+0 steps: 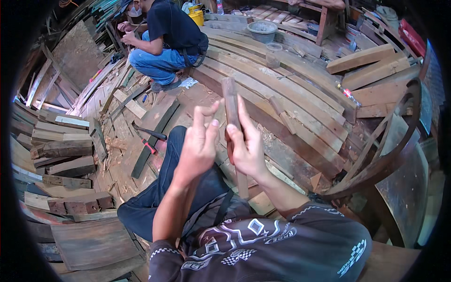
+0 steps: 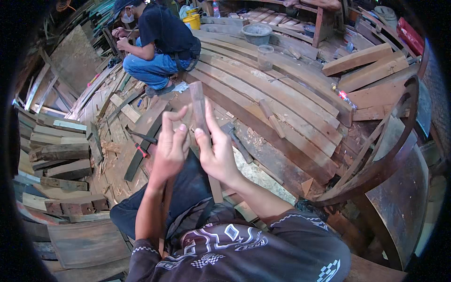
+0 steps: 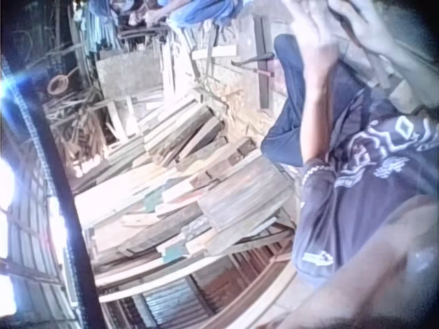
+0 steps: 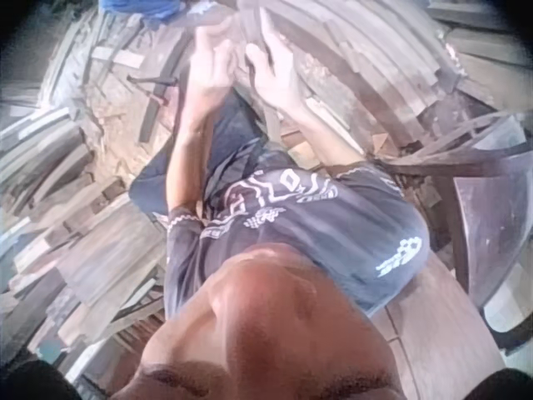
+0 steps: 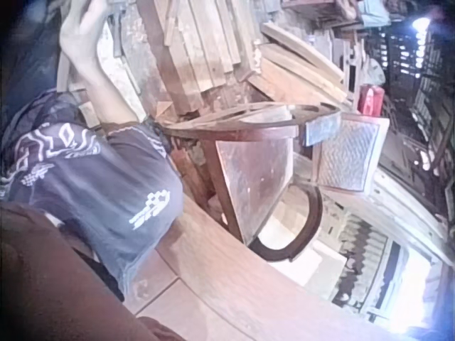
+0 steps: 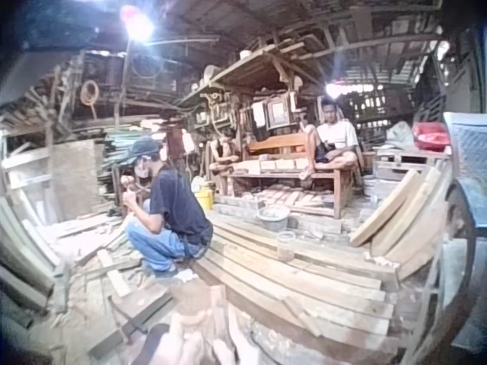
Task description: The person is using a small hatchet or chisel to shape and smooth a thin piece of wood.
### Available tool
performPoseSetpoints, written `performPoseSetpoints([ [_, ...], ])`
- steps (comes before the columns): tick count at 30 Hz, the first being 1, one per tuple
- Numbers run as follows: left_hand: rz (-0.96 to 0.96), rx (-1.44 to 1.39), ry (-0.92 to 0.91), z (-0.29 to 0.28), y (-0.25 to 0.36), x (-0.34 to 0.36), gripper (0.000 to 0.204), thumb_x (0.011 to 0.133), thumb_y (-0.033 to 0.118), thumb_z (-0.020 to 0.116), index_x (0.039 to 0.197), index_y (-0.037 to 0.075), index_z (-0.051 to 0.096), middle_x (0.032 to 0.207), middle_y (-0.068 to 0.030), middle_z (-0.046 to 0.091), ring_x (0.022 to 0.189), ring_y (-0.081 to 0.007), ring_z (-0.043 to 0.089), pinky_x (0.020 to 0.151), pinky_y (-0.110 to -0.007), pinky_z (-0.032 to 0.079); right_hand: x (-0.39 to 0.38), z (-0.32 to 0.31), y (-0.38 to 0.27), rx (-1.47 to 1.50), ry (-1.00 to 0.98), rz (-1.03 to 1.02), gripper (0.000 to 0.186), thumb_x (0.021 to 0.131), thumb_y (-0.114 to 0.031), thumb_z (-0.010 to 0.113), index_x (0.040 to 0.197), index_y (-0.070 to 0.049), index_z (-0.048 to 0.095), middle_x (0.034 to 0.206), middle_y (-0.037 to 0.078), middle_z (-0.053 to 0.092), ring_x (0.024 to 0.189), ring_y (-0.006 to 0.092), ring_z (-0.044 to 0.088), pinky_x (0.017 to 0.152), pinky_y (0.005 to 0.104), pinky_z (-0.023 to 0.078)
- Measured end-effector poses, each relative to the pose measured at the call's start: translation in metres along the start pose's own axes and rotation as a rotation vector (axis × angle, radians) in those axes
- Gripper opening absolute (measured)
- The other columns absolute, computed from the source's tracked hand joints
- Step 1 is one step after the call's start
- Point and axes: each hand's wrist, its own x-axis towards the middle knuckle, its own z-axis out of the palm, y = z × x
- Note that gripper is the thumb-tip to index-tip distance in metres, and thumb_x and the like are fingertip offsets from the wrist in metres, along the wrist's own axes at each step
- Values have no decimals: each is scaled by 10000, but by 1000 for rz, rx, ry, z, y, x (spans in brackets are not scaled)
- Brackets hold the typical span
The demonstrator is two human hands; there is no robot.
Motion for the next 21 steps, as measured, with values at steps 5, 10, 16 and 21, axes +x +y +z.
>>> performPoseSetpoints([
  [5, -12, -92, 13, -5, 2, 5, 285, 988, 48, 427, 1267, -9, 429, 547, -19, 396, 496, -68, 360, 458, -274, 282, -8, -4, -1, -100, -30, -1, 614, 968, -68, 454, 1518, 7, 193, 1319, 190, 553, 875, 125, 554, 796, 251, 463],
  [10, 12, -25, 22, -1, -8, 2, 282, 985, 48, 430, 1263, -5, 433, 539, -10, 382, 487, -78, 346, 463, -283, 290, 2, 0, -17, 29, -41, 140, 600, 967, -62, 444, 1507, 36, 201, 1423, 225, 471, 1186, 178, 524, 964, 281, 412],
  [16, 24, -15, -7, -3, 2, 4, 289, 1023, 70, 365, 1306, 26, 400, 611, 63, 333, 519, -24, 277, 465, -214, 242, -3, -2, -3, -26, -50, -5, 604, 966, -63, 457, 1511, 19, 210, 1295, 169, 553, 929, 113, 539, 813, 243, 451],
  [21, -21, -17, 1, -5, -2, 3, 275, 987, 54, 428, 1257, 1, 420, 553, -10, 404, 496, -81, 361, 475, -281, 305, 9, -1, -6, -23, -25, 25, 603, 964, -68, 473, 1509, 10, 227, 921, 82, 609, 724, 78, 486, 670, 231, 462],
])
